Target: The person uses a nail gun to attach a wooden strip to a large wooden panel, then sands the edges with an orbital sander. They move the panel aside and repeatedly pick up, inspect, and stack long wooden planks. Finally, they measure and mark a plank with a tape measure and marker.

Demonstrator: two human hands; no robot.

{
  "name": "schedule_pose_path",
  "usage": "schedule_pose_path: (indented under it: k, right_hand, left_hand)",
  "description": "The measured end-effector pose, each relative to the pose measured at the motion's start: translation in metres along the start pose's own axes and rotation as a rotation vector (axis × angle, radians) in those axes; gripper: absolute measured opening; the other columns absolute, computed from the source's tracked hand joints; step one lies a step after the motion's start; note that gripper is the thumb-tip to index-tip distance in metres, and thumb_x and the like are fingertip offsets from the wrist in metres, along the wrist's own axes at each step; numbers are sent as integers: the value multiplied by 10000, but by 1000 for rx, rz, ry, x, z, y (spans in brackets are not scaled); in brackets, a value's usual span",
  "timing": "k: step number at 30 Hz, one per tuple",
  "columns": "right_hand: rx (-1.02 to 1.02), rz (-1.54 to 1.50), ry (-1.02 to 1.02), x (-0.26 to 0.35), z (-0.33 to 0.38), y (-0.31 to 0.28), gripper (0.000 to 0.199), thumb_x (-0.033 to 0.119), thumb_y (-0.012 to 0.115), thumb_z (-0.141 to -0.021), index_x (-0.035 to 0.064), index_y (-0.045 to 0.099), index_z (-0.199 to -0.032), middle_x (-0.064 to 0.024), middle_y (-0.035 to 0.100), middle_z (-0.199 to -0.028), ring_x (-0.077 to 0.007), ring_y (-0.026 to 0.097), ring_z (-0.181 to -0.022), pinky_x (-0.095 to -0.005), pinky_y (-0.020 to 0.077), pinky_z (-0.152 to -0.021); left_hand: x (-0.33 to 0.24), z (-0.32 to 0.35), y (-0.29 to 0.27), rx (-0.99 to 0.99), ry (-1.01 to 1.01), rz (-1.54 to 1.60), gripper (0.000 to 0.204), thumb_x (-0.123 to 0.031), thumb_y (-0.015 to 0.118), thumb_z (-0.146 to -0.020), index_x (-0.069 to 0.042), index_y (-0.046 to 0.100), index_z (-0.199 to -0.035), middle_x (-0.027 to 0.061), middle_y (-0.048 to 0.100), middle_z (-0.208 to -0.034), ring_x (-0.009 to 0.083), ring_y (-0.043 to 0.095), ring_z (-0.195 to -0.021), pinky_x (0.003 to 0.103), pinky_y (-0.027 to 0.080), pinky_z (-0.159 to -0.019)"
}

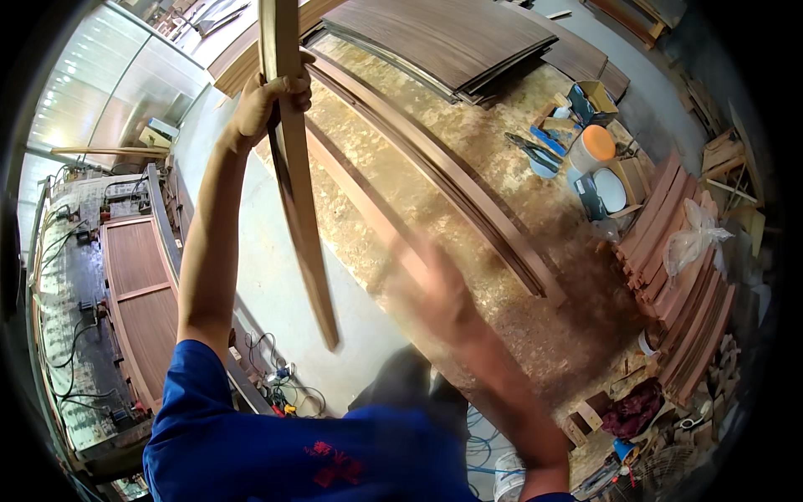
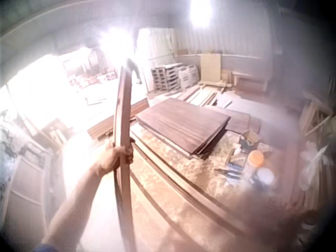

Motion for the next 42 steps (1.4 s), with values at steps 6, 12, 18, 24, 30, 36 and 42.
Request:
schedule_pose_path:
  k: [6, 12, 18, 24, 30, 36, 42]
  right_hand:
    - [-261, -519, -229, 96, -133, -257, 667, 381, 411, -1092, -43, 253, -1582, -268, 342, -1603, -389, 322, -1509, -527, 278, -1253]
    - [-857, -859, -268, 23, 61, -341, 638, 374, 597, -997, -92, 458, -1410, -261, 520, -1397, -392, 457, -1396, -551, 333, -1229]
    - [-1243, -1112, 162, -91, 241, -264, 559, 355, 663, -987, -83, 581, -1324, -216, 664, -1279, -347, 620, -1243, -549, 442, -1156]
    - [-1624, -875, 562, -162, 576, -280, 542, 410, 635, -977, -30, 642, -1295, -196, 696, -1251, -337, 672, -1166, -506, 530, -1072]
    - [-1447, -1251, 657, -219, 460, -131, 461, 362, 627, -971, -22, 639, -1227, -191, 707, -1178, -335, 668, -1112, -480, 505, -1057]
    - [-1441, -1519, 1020, -248, 308, -45, 379, 279, 743, -946, 52, 580, -1201, -207, 671, -1140, -363, 660, -1088, -558, 512, -1068]
    - [-479, 41, 1071, -190, 359, -21, 542, 237, 785, -895, 42, 509, -1318, -196, 535, -1364, -376, 525, -1281, -529, 440, -1120]
  left_hand:
    - [-31, 38, 86, 440, 97, -484, 437, -50, 691, -790, -46, 602, -1218, 29, 622, -832, 138, 599, -688, 285, 549, -616]
    - [-33, 24, 179, 562, 273, -865, 556, -29, 716, -786, -79, 558, -1317, 158, 707, -1053, 331, 705, -1001, 443, 577, -890]
    - [82, 14, 223, 824, 144, -1038, 348, -74, 650, -945, -92, 622, -1291, 131, 715, -1119, 338, 699, -1059, 468, 586, -904]
    - [233, -26, 154, 880, 56, -1255, 292, -16, 683, -836, -150, 723, -1092, 77, 739, -1061, 315, 699, -1004, 439, 563, -836]
    - [299, 9, 168, 940, 144, -1125, 241, -164, 707, -883, -129, 743, -1119, 110, 729, -1086, 333, 683, -1039, 445, 551, -864]
    - [298, 50, 279, 863, 297, -1010, 131, -215, 722, -903, -131, 670, -990, 57, 712, -1015, 316, 701, -918, 455, 556, -749]
    - [319, 36, 256, 725, 289, -1190, 210, -285, 725, -917, -160, 714, -1085, 75, 721, -1018, 317, 705, -926, 450, 562, -772]
Point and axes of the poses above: each hand's wrist, its own z-axis away from the middle knuckle, its own y-axis out of the palm, x = y × z, the point moved 7 cm from there along -z, towards the middle knuckle
